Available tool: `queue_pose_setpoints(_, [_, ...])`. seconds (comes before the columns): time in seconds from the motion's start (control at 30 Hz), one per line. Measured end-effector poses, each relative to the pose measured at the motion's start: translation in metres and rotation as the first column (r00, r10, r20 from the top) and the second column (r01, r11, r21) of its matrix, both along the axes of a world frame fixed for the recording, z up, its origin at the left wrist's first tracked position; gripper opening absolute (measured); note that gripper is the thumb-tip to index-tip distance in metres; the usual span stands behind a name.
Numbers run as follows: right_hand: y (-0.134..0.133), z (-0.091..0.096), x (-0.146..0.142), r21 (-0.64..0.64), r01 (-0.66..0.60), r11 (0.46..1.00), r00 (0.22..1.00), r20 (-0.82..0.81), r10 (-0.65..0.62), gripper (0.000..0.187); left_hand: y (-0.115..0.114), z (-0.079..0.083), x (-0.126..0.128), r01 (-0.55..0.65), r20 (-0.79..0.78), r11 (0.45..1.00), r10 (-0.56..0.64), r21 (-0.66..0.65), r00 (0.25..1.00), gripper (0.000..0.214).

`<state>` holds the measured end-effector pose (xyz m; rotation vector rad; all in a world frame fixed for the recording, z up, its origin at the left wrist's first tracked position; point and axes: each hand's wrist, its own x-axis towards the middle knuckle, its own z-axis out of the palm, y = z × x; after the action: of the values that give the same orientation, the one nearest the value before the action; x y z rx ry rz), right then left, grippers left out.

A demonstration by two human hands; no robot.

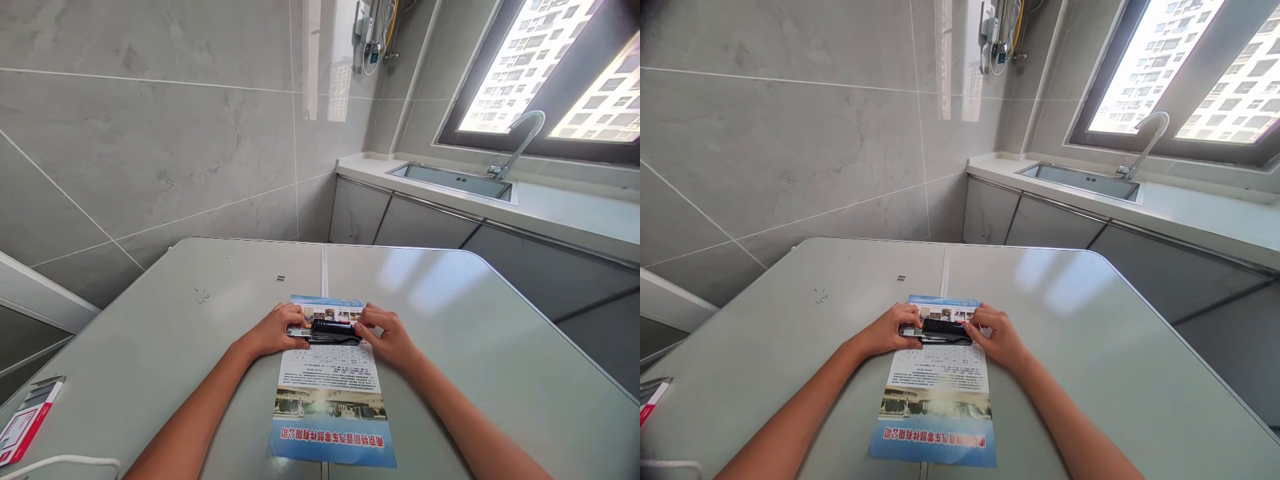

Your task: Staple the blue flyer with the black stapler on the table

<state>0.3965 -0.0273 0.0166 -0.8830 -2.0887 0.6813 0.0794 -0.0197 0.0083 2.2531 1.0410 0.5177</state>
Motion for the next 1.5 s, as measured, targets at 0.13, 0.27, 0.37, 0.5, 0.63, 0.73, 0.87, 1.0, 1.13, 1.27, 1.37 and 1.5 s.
queue_pose_setpoints(0.13, [-0.006,-0.002,-0.022,-0.016,-0.057,0.998,0.997,0.05,0.058,0.03,0.0,0.0,0.0,0.015,-0.023,1.0,-0.015,0.01,1.0,0.039])
queue_pose_setpoints(0.27, [-0.009,-0.01,-0.031,-0.052,-0.046,0.998,0.984,0.171,0.055,0.026,-0.001,0.001,0.001,0.004,-0.025,1.0,-0.004,0.0,1.0,0.039])
queue_pose_setpoints(0.37, [-0.011,-0.008,-0.028,-0.007,-0.051,0.999,0.987,0.154,0.051,0.021,-0.003,0.006,0.0,0.001,-0.014,1.0,-0.002,-0.027,1.0,0.045])
queue_pose_setpoints(0.5, [-0.014,-0.001,-0.024,0.14,0.035,0.989,0.999,0.027,-0.039,0.025,-0.005,0.011,-0.002,-0.074,0.124,0.989,0.089,-0.128,0.988,0.079])
queue_pose_setpoints(0.63, [-0.018,-0.004,-0.022,0.403,0.134,0.906,0.991,-0.05,-0.124,0.042,-0.004,0.012,0.001,-0.15,0.471,0.924,0.313,-0.352,0.825,0.075])
queue_pose_setpoints(0.73, [-0.024,-0.009,-0.019,0.523,0.053,0.851,0.989,0.092,-0.119,0.047,-0.005,0.013,0.005,0.106,0.63,0.76,0.442,-0.641,0.639,0.07])
queue_pose_setpoints(0.87, [-0.032,-0.007,-0.016,0.494,-0.123,0.861,0.95,0.31,-0.042,0.046,-0.007,0.012,0.006,0.38,0.577,0.439,0.541,-0.814,0.612,0.081])
queue_pose_setpoints(1.0, [-0.035,-0.001,-0.016,0.502,-0.168,0.849,0.938,0.347,-0.019,0.05,-0.006,0.01,0.006,0.431,0.56,0.363,0.612,-0.826,0.558,0.066])
queue_pose_setpoints(1.13, [-0.034,0.0,-0.017,0.648,-0.152,0.746,0.926,0.358,-0.122,0.05,-0.005,0.009,0.008,0.453,0.559,0.352,0.668,-0.819,0.491,0.047])
queue_pose_setpoints(1.27, [-0.032,-0.004,-0.021,0.707,0.06,0.705,0.951,0.174,-0.256,0.052,-0.004,0.006,0.007,0.429,0.578,0.405,0.689,-0.808,0.437,0.027])
queue_pose_setpoints(1.37, [-0.027,-0.004,-0.027,0.526,0.287,0.801,0.946,-0.025,-0.323,0.042,-0.001,0.004,0.004,0.344,0.591,0.484,0.715,-0.804,0.374,0.026])
queue_pose_setpoints(1.5, [-0.021,-0.001,-0.032,0.076,0.278,0.958,0.959,-0.077,-0.272,0.018,0.002,0.005,0.005,0.189,0.585,0.555,0.747,-0.81,0.315,0.03])
